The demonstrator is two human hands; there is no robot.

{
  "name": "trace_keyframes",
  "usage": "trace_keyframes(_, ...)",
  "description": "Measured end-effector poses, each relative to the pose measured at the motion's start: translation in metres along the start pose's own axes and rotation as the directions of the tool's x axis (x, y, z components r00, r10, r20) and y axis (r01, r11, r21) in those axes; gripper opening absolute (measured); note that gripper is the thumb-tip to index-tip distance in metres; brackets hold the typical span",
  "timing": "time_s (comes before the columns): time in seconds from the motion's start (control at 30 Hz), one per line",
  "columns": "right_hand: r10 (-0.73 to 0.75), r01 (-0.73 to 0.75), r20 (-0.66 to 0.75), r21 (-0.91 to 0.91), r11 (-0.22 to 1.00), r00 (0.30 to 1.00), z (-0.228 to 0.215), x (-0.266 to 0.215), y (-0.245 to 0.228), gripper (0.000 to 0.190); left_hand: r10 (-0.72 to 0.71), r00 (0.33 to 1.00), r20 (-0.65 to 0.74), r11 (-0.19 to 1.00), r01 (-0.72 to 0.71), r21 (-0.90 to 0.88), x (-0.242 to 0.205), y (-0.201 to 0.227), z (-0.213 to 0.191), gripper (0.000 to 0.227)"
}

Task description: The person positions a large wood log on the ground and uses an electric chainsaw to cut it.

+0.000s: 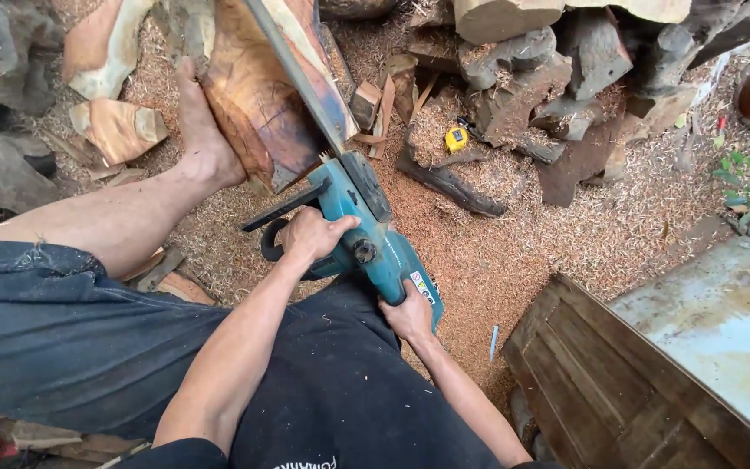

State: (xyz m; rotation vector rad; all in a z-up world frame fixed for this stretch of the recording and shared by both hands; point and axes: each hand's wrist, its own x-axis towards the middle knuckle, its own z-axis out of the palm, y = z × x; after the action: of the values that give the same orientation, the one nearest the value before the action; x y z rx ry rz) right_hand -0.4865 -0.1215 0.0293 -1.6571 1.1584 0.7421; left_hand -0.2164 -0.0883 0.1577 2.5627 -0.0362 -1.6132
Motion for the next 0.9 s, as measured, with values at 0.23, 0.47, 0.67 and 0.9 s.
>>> trace_keyframes(0.23, -0.034, 0.033, 0.009, 0.071, 0.997, 0.999, -0.005, 0.0, -0.006, 0.049, 0.004, 1.0, 0.012, 1.0, -0.004, 0.008, 0.002, 0.005, -0.005, 0.094)
trace_keyframes(0.47, -0.031, 0.031, 0.009, 0.065, 0.997, 0.999, -0.001, 0.012, 0.008, 0.048, -0.016, 1.0, 0.005, 1.0, 0.016, -0.027, 0.002, 0.013, -0.005, 0.091)
trace_keyframes(0.67, -0.01, 0.01, 0.004, 0.061, 0.998, 1.0, 0.004, 0.012, 0.016, 0.045, -0.027, 0.999, 0.032, 1.0, 0.027, -0.005, 0.011, 0.009, -0.003, 0.092)
trace_keyframes(0.9, 0.015, -0.016, 0.028, 0.051, 0.999, 0.999, 0.001, 0.008, 0.014, 0.045, -0.041, 0.998, 0.04, 0.999, 0.042, -0.025, 0.006, 0.016, -0.003, 0.092)
